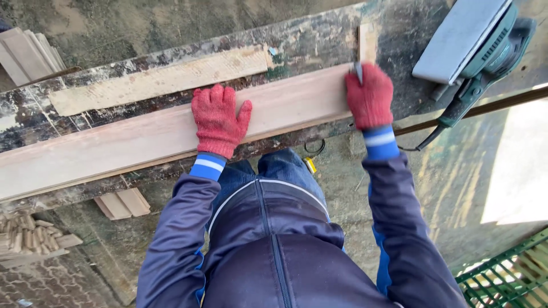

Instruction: Sanding a wooden plank using an orbital sander and manual sandpaper.

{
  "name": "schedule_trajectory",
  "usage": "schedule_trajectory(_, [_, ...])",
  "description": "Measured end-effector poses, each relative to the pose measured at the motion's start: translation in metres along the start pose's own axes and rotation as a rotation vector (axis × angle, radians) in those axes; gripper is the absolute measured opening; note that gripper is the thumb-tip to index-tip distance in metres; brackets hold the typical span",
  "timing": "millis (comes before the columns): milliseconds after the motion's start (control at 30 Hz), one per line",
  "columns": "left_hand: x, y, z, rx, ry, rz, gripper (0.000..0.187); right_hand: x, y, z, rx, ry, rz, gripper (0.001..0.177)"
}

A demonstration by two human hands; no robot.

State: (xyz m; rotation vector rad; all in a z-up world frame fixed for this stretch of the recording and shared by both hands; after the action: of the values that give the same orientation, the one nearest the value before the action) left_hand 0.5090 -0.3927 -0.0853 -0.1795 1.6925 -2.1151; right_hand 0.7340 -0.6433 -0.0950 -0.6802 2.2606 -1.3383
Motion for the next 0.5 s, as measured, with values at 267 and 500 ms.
schedule_trajectory(267, [-0.001, -0.002, 0.000, -0.024, 0.006, -0.030, 0.040, -0.032, 0.031, 0.034, 0.000, 0.119, -0.131, 0.033])
schedule_trajectory(500, [0.016, 0.034, -0.017, -0.056, 0.041, 0.061, 0.049, 0.022, 0.003, 0.029, 0.017, 0.274, -0.259, 0.024])
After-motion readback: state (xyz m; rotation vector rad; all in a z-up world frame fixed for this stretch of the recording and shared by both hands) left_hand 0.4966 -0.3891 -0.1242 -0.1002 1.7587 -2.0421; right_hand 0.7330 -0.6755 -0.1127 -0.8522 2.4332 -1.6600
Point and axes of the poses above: each hand's wrist, its own x-axis away from the middle knuckle, its own y-axis out of the palm, z = x × y, the point moved 3 cm from there along -x, towards the middle knuckle, and after that the axes turned 1 degree about x, right-handed, at the moved point
